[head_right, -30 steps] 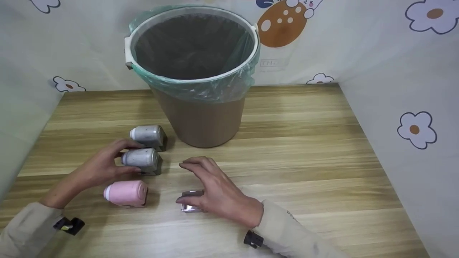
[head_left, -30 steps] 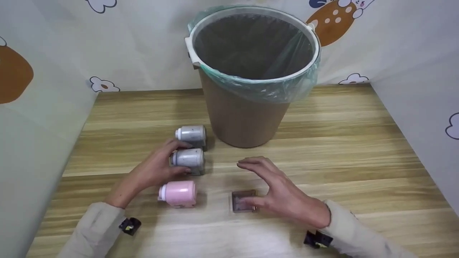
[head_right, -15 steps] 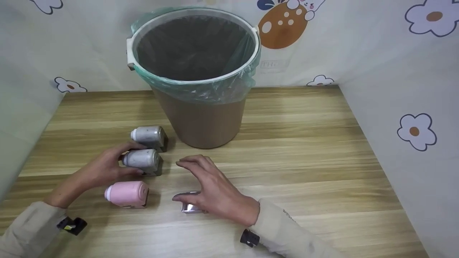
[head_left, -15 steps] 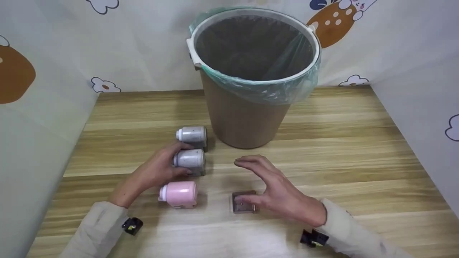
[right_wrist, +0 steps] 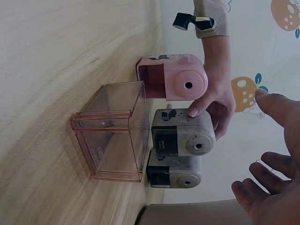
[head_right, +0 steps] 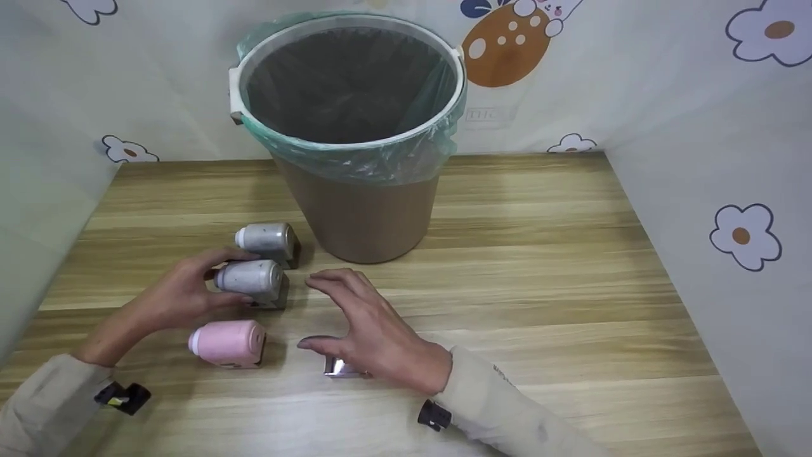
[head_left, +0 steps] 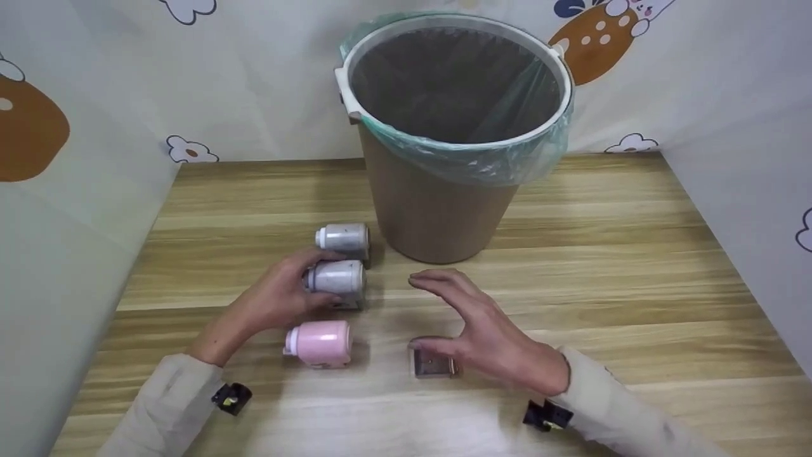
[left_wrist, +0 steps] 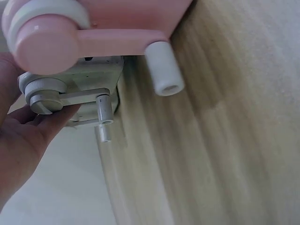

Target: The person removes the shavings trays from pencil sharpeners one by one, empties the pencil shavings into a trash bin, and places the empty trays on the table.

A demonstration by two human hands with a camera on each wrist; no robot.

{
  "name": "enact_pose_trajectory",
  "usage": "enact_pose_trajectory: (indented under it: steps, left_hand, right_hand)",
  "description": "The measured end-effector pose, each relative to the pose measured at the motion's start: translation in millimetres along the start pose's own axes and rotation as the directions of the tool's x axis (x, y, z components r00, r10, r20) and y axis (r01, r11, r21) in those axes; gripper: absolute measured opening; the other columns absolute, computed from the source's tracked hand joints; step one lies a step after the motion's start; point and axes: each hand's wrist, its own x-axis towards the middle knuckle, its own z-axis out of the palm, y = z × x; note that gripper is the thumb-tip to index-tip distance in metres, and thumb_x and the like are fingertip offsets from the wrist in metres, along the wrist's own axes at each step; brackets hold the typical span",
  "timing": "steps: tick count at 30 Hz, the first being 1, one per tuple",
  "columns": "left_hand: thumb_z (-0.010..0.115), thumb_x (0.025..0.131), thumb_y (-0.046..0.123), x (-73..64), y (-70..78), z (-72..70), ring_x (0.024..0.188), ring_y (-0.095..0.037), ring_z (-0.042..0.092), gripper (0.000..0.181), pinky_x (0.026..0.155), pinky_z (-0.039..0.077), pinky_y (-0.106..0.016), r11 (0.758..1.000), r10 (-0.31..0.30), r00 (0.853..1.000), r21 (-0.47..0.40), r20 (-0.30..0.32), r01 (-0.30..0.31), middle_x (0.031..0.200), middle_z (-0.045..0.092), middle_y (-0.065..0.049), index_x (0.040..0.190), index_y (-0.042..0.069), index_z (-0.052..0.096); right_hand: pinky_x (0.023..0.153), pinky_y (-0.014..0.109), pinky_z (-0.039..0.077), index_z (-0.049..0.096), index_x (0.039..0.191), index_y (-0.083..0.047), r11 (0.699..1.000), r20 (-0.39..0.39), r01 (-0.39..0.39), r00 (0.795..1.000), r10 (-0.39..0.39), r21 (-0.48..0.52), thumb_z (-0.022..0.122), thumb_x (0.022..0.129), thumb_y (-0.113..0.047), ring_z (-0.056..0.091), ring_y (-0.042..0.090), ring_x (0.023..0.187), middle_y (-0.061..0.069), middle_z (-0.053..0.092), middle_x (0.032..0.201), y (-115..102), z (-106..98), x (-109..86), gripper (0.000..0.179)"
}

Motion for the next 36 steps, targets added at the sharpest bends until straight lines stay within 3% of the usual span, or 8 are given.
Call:
enact_pose_trajectory:
  steps: [5,12,17,26,36]
  left_hand:
    - [0.083,0.079,0.01,-1.3,8.6,-9.2,0.099,-0.027,0.066,0.056,0.085,0.058,-0.043,0.999,-0.028,1.0,0.019,-0.004,0.028,0.116,0.068,-0.015,0.129,0.005,0.06]
    - [0.083,0.078,0.005,-1.9,18.3,-14.2,0.098,-0.027,0.067,0.052,0.083,0.057,-0.04,0.997,0.052,0.998,0.064,-0.041,-0.05,0.118,0.069,-0.016,0.125,0.003,0.063]
    - [0.084,0.077,0.005,-2.6,24.0,-17.4,0.1,-0.031,0.068,0.053,0.086,0.059,-0.045,0.993,0.076,0.995,0.093,-0.058,-0.071,0.118,0.069,-0.018,0.125,0.001,0.063]
    - [0.081,0.077,0.002,-5.3,31.2,-20.8,0.105,-0.034,0.067,0.056,0.092,0.058,-0.049,0.995,0.016,0.998,0.098,-0.056,-0.011,0.121,0.067,-0.02,0.129,0.0,0.06]
    - [0.081,0.077,0.001,-9.7,45.4,-32.2,0.103,-0.035,0.066,0.054,0.09,0.058,-0.051,0.996,0.011,0.996,0.092,-0.09,-0.003,0.12,0.067,-0.021,0.127,0.001,0.061]
  right_hand:
    - [0.111,0.039,0.047,0.053,0.142,-0.012,1.0,-0.005,0.017,1.0,-0.017,0.001,0.083,0.081,-0.032,0.052,0.024,0.134,0.004,0.054,0.143,1,1,4.0,0.071]
    - [0.109,0.039,0.049,0.053,0.142,-0.009,0.998,-0.006,0.051,0.999,-0.051,-0.021,0.084,0.081,-0.032,0.054,0.024,0.131,0.006,0.055,0.141,0,0,10.9,0.072]
    - [0.11,0.039,0.048,0.052,0.142,-0.007,1.0,0.005,0.006,1.0,-0.006,-0.016,0.086,0.079,-0.03,0.054,0.024,0.13,0.008,0.056,0.141,0,-1,17.2,0.075]
    - [0.102,0.039,0.054,0.053,0.141,-0.004,0.999,0.018,-0.033,0.999,0.033,0.035,0.085,0.08,-0.026,0.057,0.022,0.125,0.009,0.057,0.139,8,2,30.2,0.073]
    - [0.104,0.039,0.052,0.052,0.141,-0.005,0.996,0.037,-0.065,0.997,0.063,0.064,0.086,0.079,-0.027,0.056,0.022,0.127,0.007,0.057,0.138,12,-3,34.9,0.074]
